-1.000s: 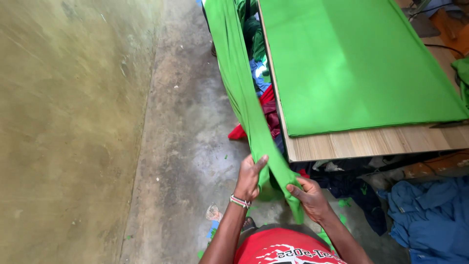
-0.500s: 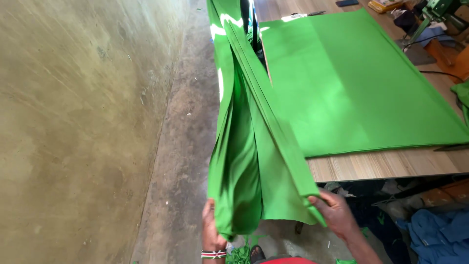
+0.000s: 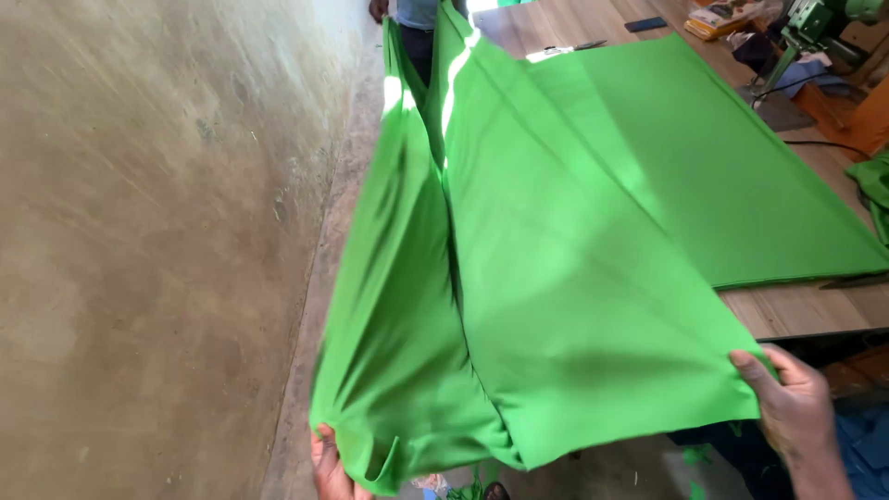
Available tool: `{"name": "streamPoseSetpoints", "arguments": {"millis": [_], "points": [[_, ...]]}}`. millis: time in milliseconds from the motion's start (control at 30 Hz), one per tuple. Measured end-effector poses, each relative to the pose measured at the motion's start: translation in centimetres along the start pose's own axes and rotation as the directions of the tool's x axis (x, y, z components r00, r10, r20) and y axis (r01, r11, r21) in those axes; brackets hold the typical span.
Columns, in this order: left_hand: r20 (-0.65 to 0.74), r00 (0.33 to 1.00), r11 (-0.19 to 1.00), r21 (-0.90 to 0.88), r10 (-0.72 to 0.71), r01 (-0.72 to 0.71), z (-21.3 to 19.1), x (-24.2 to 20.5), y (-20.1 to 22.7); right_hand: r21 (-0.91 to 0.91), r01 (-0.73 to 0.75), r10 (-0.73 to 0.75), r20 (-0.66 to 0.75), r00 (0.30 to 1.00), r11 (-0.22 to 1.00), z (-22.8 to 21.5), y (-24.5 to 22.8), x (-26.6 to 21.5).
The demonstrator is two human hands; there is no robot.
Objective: The person folds a large piece of green fabric on a wooden table and smooths it out. Another person uses scissors to cut the fabric along the folded edge. The person then unfolds the fabric, refolds it, and smooths it again while the other person continues cutting.
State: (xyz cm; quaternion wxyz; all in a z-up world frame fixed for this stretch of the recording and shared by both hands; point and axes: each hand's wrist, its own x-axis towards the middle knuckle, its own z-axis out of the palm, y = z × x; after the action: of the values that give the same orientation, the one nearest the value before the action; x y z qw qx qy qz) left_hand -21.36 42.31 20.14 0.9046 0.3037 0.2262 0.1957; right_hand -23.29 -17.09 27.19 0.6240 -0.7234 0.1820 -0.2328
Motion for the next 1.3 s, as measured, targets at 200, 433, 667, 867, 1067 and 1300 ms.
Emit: {"name": "streamPoseSetpoints", "arguments": {"millis": [200,433,667,867,1067,1300], "points": [[0.228,0.944,0.966,0.154,-0.238,0.207,3.1,-3.2,-6.8,-0.057,-0.045,0.058,0.243,0.968,0.997,5.6,-0.3,-4.1],[0.248,0.790,0.828,0.195,-0.561,0.526,12.3,-12.7,-10.4,0.012,0.149,-0.119,0.659,0.742,0.989,16.0,-3.2,-12.7],[0.435,0.863,0.930,0.353,-0.257,0.098,15.6,-15.4,-9.3,0.036,0.340,-0.269,0.690,0.671,0.940,15.3,-1.9,-12.3],[0.442,0.875,0.899,0.438,-0.200,-0.016,15.4,-15.2,-9.3,0.089,0.350,-0.309,0.699,0.645,0.932,16.4,-4.9,-13.5],[0.298,0.941,0.791,0.609,-0.161,-0.057,15.1,-14.2,-6.8,-0.011,0.020,-0.009,0.617,0.787,1.000,14.7,-3.0,-11.7],[0.309,0.951,0.713,0.668,-0.007,-0.212,15.5,-12.7,-4.7,0.002,0.370,-0.306,0.563,0.767,0.929,13.8,-5.5,-9.4]]}}
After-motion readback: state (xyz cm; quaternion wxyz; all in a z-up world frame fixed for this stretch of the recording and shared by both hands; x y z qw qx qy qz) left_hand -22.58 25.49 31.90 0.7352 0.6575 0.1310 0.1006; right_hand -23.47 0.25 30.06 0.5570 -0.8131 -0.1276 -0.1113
